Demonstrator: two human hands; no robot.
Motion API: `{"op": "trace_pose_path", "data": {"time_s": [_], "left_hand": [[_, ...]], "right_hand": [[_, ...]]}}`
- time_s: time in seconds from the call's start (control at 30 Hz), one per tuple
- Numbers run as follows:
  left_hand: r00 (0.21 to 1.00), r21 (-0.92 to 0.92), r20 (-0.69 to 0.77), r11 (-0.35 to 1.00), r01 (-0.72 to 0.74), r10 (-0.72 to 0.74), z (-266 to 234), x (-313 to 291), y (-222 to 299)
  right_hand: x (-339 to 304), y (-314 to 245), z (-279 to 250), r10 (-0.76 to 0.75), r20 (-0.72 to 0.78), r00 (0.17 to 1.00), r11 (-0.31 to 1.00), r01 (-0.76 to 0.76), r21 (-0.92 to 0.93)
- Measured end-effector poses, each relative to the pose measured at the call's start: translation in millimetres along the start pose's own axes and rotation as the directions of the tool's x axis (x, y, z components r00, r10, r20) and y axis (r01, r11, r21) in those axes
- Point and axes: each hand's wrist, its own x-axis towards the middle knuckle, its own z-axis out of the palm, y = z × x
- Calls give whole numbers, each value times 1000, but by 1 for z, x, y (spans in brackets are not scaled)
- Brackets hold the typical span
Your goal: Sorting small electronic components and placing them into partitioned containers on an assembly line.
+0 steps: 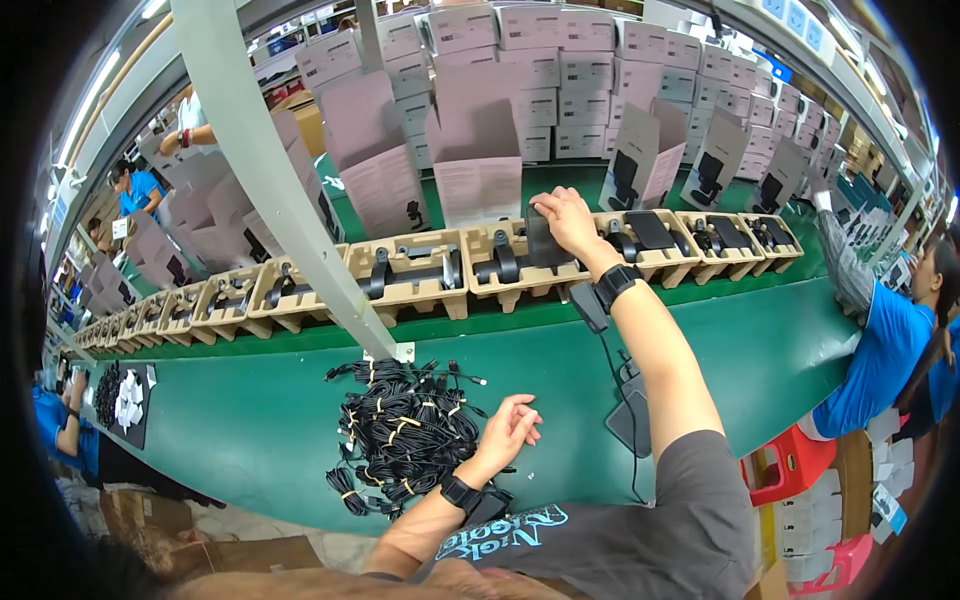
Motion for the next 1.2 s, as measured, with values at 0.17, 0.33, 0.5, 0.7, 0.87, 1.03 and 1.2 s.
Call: {"op": "trace_pose_path", "data": {"time_s": [0.17,0.33,0.5,0.7,0.87,1.03,1.2], "left_hand": [[1000,-9,-7,1000,-10,10,0,1,5],[1000,29,-15,1000,-10,10,-6,-5,5],[1000,60,-2,998,-6,6,-14,-4,-24],[995,306,83,949,-75,52,-15,8,-34],[982,24,173,996,-83,78,-31,1,-52],[962,423,176,866,-266,210,-35,-13,-15],[927,494,29,801,-340,375,-35,-13,-22]], "right_hand": [[-23,7,37,-81,11,997,995,81,-50],[-27,-91,22,-163,-48,986,935,139,-328],[-77,-225,78,-525,157,836,774,393,496],[-90,-295,133,-471,373,799,881,410,236],[-94,-318,139,-254,509,822,949,313,-31],[-93,-307,129,-307,532,789,940,338,42],[-92,-303,129,-243,576,780,966,249,71]]}}
